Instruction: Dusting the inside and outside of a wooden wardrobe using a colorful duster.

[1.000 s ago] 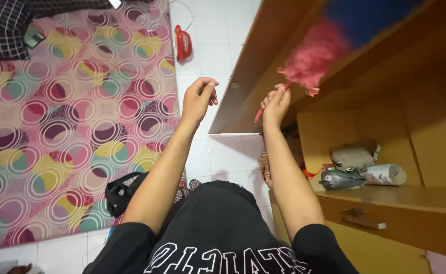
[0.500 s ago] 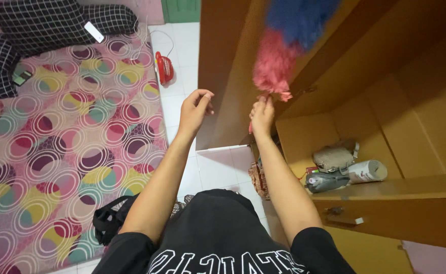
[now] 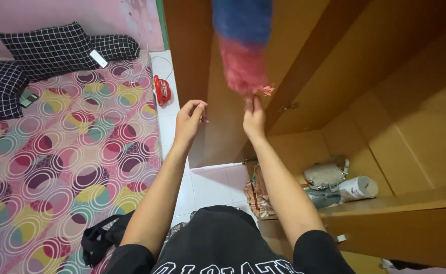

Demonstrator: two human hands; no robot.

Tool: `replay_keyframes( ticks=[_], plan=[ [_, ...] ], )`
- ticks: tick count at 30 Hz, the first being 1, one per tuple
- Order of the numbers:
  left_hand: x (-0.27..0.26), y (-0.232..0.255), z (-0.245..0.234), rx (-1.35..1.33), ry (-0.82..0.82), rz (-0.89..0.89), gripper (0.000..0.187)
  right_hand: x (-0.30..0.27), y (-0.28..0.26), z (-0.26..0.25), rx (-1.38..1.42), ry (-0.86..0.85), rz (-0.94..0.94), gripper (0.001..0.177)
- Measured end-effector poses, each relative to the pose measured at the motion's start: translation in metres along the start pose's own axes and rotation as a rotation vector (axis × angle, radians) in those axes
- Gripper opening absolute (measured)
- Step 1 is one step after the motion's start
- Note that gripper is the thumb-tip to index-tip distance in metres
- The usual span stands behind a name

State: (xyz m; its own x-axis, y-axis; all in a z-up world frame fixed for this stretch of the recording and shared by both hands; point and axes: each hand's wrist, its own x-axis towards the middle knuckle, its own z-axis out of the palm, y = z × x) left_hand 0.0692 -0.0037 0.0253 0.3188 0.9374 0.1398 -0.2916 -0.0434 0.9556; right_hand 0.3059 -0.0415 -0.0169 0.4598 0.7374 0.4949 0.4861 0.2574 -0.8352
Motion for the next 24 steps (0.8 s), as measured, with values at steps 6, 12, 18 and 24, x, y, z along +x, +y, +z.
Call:
replay_keyframes(
  ticks=[6, 12, 18, 24],
  plan=[
    [-0.007, 0.024, 0.018, 0.024, 0.021, 0.049, 0.017, 0.038, -0.024, -0.027, 0.392, 0.137, 0.306, 0.026],
    [-0.018, 0.012, 0.024, 0.004, 0.051, 0.028, 0.017, 0.032, -0.035, -0.020, 0.003, 0.014, 0.094, 0.029],
    [-0.023, 0.022, 0.024, 0.027, 0.047, 0.035, 0.018, 0.034, -0.021, -0.012, -0.055, 0.056, -0.397, 0.039],
    [0.002, 0.032, -0.003, -0.002, 0.113, 0.052, 0.016, 0.058, -0.041, -0.035, 0.321, 0.229, 0.302, 0.030]
  ],
)
